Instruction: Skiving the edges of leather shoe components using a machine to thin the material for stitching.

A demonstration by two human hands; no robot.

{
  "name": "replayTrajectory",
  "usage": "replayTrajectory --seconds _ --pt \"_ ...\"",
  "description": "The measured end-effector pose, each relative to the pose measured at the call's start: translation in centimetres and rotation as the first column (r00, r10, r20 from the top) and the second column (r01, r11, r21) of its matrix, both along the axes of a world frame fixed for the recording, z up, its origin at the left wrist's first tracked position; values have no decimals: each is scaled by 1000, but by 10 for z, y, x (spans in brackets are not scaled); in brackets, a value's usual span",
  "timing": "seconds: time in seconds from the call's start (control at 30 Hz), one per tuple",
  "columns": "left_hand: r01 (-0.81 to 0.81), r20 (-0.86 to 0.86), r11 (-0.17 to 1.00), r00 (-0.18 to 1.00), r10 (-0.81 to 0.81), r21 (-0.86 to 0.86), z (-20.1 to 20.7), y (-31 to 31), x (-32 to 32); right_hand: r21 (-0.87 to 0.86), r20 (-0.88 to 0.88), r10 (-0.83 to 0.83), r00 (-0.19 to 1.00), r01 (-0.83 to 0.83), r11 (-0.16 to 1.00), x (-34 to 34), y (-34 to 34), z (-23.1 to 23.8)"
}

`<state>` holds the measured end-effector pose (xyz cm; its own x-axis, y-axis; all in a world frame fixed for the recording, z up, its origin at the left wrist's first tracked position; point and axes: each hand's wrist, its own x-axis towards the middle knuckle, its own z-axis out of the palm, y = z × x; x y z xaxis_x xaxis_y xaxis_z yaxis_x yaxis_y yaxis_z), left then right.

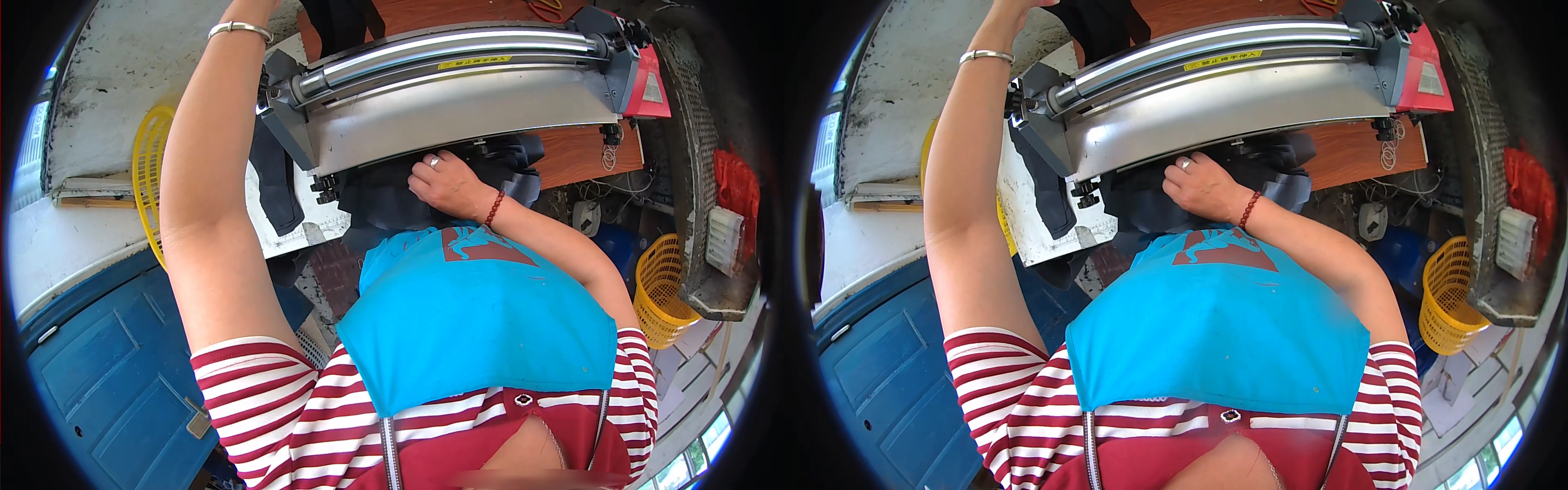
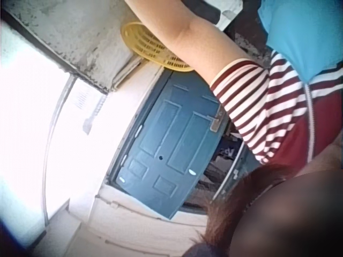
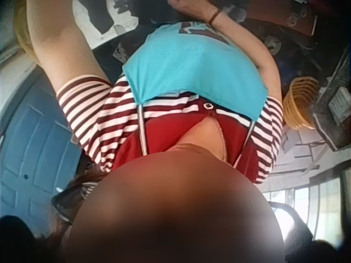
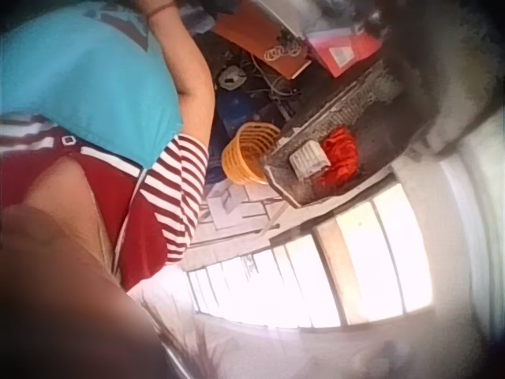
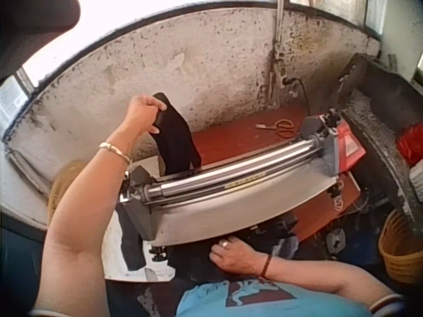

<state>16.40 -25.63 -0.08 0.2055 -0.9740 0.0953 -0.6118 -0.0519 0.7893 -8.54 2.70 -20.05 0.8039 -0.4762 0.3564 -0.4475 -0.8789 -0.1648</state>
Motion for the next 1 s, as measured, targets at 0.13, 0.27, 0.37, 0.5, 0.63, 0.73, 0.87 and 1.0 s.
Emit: replayTrajectory --seconds 0.13,0.27,0.37,0.5,0.63,0.73,0.87,1.0 --pt "-16 15 999 1000 16 -39 -2 -6 1 137 297 -31 954 -11 990 -7 -3 22" --pt "-56 24 979 998 61 -194 4 -4 1 714 398 -389 831 -15 700 -19 -3 57" --pt "259 328 762 942 -64 -594 -11 -22 31 804 424 -540 727 -29 593 -25 -9 82" --pt "549 484 773 795 -365 -318 -53 24 -36 877 390 -712 584 -1 480 -53 -31 64" --pt "612 384 745 642 -664 265 -97 49 -51 899 309 -731 609 63 433 -52 -59 70" --pt "541 260 780 741 -619 315 -118 52 -55 860 291 -720 630 157 485 -49 -80 69" --pt "398 61 765 868 -492 507 -107 48 -59 562 266 -647 715 431 706 -57 -83 72" --pt "234 -124 903 972 -202 361 -107 37 -53 147 276 -460 844 436 888 -65 -54 93"
